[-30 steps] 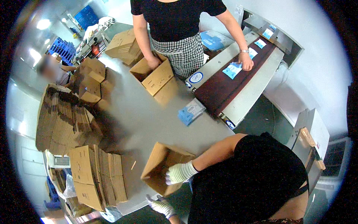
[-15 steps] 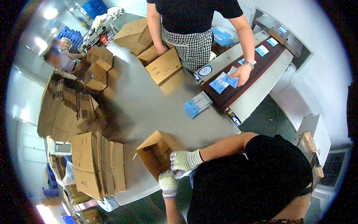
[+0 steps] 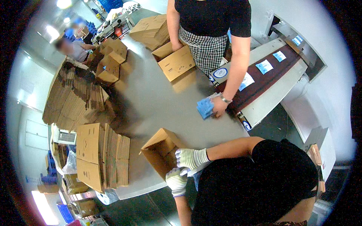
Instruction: The person takes small packaged items from a conveyor belt and places them into cardboard boxes on a metal table, eventually folding and closing a box.
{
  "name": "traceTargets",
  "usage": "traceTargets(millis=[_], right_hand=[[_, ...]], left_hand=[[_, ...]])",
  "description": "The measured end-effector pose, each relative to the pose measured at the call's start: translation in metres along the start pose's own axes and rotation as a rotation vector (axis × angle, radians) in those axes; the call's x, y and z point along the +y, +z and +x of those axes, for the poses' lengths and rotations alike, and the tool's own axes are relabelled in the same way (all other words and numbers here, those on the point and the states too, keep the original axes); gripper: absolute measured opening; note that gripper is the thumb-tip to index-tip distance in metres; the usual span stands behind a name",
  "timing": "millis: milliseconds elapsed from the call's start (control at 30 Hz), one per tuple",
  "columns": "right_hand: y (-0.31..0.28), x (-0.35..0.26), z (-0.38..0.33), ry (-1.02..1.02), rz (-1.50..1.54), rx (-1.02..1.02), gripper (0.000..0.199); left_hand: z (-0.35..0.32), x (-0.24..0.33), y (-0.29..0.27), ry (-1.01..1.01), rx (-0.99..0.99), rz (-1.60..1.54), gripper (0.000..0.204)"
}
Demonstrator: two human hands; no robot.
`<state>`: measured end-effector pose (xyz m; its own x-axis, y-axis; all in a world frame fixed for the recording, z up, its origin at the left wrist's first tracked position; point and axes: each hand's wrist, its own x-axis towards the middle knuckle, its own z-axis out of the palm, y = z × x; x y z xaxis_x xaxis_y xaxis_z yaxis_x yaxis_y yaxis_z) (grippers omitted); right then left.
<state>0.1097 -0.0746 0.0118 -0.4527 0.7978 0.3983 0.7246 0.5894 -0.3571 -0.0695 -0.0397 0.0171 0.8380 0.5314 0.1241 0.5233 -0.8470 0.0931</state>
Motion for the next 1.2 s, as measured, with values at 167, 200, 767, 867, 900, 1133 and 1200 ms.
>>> traceTargets(millis=[167,200,767,867,900,1133,1200], right_hand=[[-0.002,-0.010,-0.004,0.019,0.001,0.034,0.044],[-0.001,-0.008,-0.004,0.017,-0.003,0.034,0.044],[0.001,0.000,0.005,0.001,0.007,0.073,0.044],[0.001,0.001,0.004,-0.010,0.008,0.095,0.044],[0.000,0.001,0.004,-0.009,0.008,0.093,0.044],[0.003,0.003,0.002,-0.013,-0.019,0.097,0.043],[0.004,0.003,0.002,-0.019,-0.015,0.106,0.043]], left_hand=[[-0.007,0.004,-0.004,0.043,0.027,0.020,0.016],[-0.006,0.003,-0.004,0.040,0.026,0.034,0.016],[-0.002,-0.003,0.001,-0.022,0.003,0.033,0.016],[-0.002,-0.002,0.001,-0.021,0.004,0.019,0.016],[-0.001,-0.002,0.001,-0.024,0.004,0.013,0.016],[0.002,-0.001,0.001,0.003,0.070,-0.029,0.014],[0.001,-0.002,0.004,0.007,0.065,-0.011,0.014]])
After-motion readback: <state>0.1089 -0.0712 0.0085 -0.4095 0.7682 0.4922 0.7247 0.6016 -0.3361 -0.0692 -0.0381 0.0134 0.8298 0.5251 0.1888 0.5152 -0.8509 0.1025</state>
